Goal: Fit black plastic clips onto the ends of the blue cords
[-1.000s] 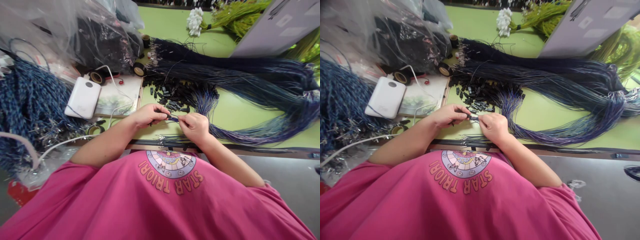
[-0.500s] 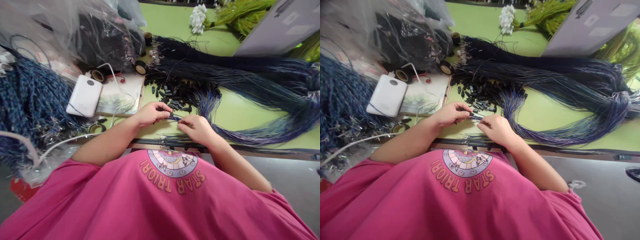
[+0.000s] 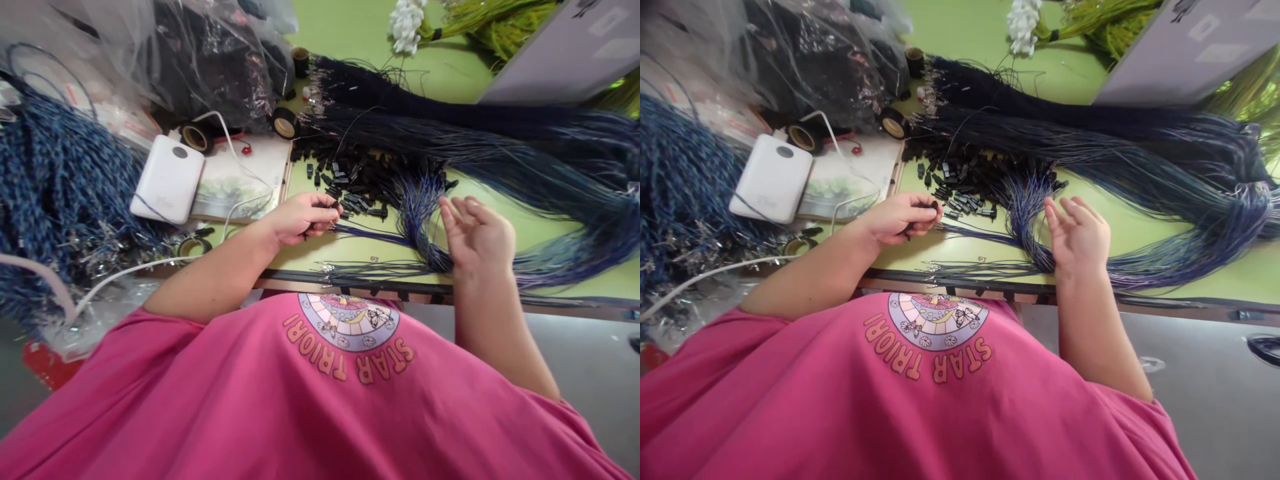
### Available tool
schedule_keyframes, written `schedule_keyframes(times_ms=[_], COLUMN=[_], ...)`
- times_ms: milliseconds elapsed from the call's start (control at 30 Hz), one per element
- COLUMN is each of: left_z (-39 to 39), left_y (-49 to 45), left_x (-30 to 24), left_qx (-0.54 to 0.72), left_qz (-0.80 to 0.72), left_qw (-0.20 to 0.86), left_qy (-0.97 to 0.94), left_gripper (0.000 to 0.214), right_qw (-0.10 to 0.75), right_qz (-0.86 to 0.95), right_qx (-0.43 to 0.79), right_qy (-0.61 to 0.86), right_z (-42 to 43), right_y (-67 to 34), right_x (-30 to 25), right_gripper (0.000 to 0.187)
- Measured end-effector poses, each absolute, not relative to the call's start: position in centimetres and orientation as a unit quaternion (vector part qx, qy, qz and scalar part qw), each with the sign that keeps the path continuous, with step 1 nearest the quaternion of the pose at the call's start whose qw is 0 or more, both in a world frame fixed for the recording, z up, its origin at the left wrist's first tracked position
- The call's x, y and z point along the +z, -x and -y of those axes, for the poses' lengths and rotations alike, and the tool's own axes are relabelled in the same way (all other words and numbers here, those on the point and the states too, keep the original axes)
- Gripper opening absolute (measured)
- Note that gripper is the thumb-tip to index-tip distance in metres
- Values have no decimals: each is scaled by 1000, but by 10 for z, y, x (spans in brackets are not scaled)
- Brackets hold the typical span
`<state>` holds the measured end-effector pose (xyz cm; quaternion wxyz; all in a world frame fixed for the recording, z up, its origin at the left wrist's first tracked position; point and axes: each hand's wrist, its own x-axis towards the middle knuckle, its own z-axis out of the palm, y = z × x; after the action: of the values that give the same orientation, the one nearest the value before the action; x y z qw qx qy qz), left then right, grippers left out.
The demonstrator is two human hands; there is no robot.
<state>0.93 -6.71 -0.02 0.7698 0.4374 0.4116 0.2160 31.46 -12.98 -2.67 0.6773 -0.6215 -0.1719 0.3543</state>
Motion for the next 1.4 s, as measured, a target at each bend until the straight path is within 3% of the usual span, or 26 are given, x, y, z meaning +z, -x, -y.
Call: schedule_keyframes(times_ms=[100, 133, 200, 267, 367, 433, 633, 767, 900, 1000, 1167, 1400], left_z=[69, 69, 69, 68, 68, 68, 69, 70, 71, 71, 71, 71], left_y=[-10, -10, -11, -11, -11, -11, -11, -11, -12, -12, -10, -9], left_x=[-1, -1, -2, -3, -4, -4, 0, -1, -3, -4, -2, -1], left_qx=[201, 202, 204, 211, 218, 207, 195, 200, 192, 193, 182, 194], left_qz=[-413, -415, -417, -417, -406, -400, -400, -406, -419, -409, -390, -425], left_qw=[751, 746, 742, 744, 750, 749, 722, 730, 722, 717, 703, 654], left_qy=[-473, -480, -483, -477, -475, -486, -529, -511, -516, -530, -567, -595], left_gripper=[9, 12, 15, 15, 10, 9, 8, 4, 11, 21, 18, 23], right_qw=[659, 593, 376, 174, 48, 57, 187, 151, 141, 208, 346, 358], right_qz=[388, 508, 750, 866, 889, 879, 810, 796, 829, 792, 612, 583], right_qx=[154, 122, 155, 198, 197, 205, 276, 280, 294, 349, 414, 406], right_qy=[625, 613, 522, 425, 411, 427, 482, 515, 455, 456, 578, 606], right_z=[149, 155, 164, 168, 168, 166, 162, 161, 156, 148, 134, 136], right_y=[-286, -275, -251, -231, -215, -214, -220, -213, -205, -205, -216, -217], right_x=[-17, -13, -9, -10, -18, -22, -16, -7, 1, 5, 4, -1], right_gripper=[34, 32, 19, 16, 23, 27, 18, 22, 24, 22, 13, 18])
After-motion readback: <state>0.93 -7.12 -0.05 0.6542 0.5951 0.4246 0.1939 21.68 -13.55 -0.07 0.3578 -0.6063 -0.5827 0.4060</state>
